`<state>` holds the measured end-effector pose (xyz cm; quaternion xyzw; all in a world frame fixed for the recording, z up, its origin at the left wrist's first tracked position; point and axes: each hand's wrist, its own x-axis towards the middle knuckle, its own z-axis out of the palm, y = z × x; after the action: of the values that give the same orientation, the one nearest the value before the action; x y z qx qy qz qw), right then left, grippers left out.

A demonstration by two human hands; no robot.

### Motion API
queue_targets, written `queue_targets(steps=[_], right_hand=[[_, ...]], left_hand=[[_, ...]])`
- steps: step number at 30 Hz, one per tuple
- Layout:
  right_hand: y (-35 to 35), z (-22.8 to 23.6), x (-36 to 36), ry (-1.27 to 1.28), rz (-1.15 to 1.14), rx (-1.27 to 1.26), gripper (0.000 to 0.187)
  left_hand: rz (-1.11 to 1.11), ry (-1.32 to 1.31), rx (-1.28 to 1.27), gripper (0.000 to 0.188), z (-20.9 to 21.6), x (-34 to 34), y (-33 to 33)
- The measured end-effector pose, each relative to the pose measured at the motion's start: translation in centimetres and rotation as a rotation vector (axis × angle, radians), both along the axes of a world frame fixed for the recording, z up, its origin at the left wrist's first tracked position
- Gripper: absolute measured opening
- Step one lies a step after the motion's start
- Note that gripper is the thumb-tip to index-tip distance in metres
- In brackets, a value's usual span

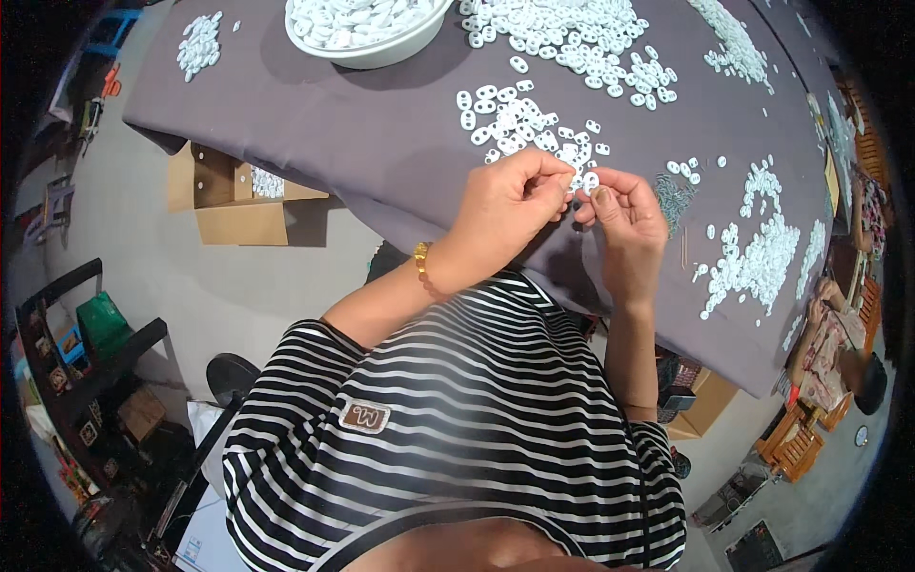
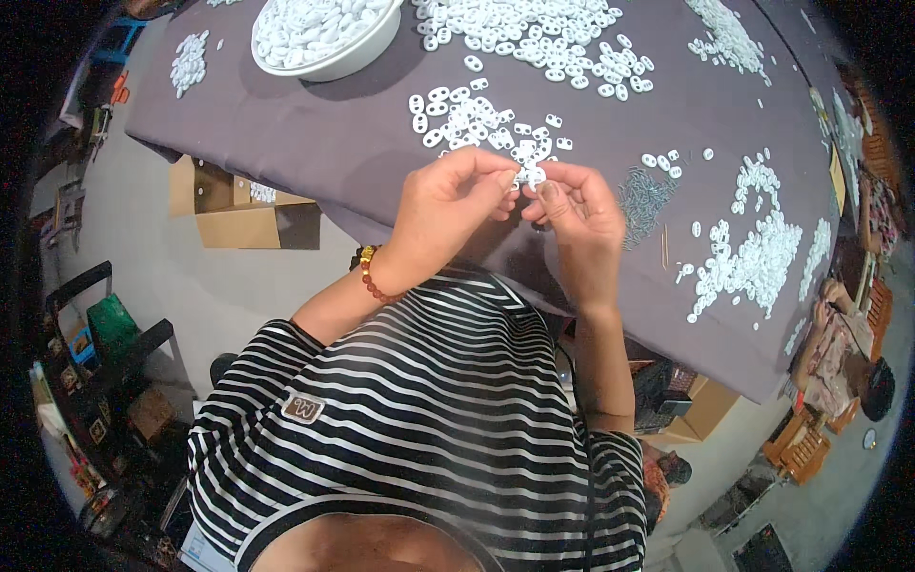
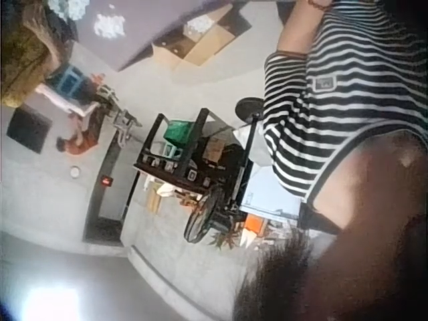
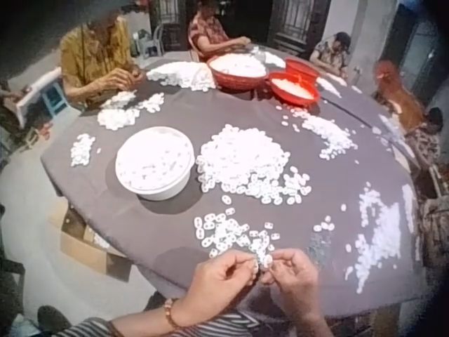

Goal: The person assembles plastic components by picking up plastic pieces from the table and inserting metal pins into them by hand.

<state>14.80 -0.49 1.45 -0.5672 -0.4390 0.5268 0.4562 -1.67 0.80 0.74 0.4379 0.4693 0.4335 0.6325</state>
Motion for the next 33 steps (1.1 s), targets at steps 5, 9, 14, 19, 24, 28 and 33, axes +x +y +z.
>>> queue_targets(steps=[5,9,14,19,24,28,33], right_hand=[[0.0,-0.4,-0.1,-0.017,0.008,0.031,0.017],[-0.1,-0.7,-0.1,0.001,0.032,0.088,0.017],[-0.1,-0.7,-0.3,0.017,-0.027,0.083,0.015],[-0.1,-0.6,-0.8,0.052,-0.058,0.077,0.014],[-0.1,-0.7,-0.7,-0.059,-0.061,0.113,0.012],[-0.1,-0.8,-0.4,-0.151,-0.043,0.159,0.013],[0.2,-0.7,0.0,-0.537,0.046,0.415,0.018]], left_hand=[[0.002,0.009,0.028,0.017,-0.2,-0.1,-0.1],[-0.006,0.047,0.013,0.017,-0.4,-0.1,-0.1],[-0.013,-0.081,-0.049,0.017,-0.7,0.2,-0.2],[-0.026,-0.175,-0.073,0.019,-1.2,0.5,-0.3],[-0.008,-0.338,-0.158,0.024,-0.7,0.7,-0.3],[-0.042,-0.384,-0.197,0.025,-0.9,0.6,-0.1],[-0.059,-0.421,-0.215,0.024,-1.4,0.6,-0.1]])
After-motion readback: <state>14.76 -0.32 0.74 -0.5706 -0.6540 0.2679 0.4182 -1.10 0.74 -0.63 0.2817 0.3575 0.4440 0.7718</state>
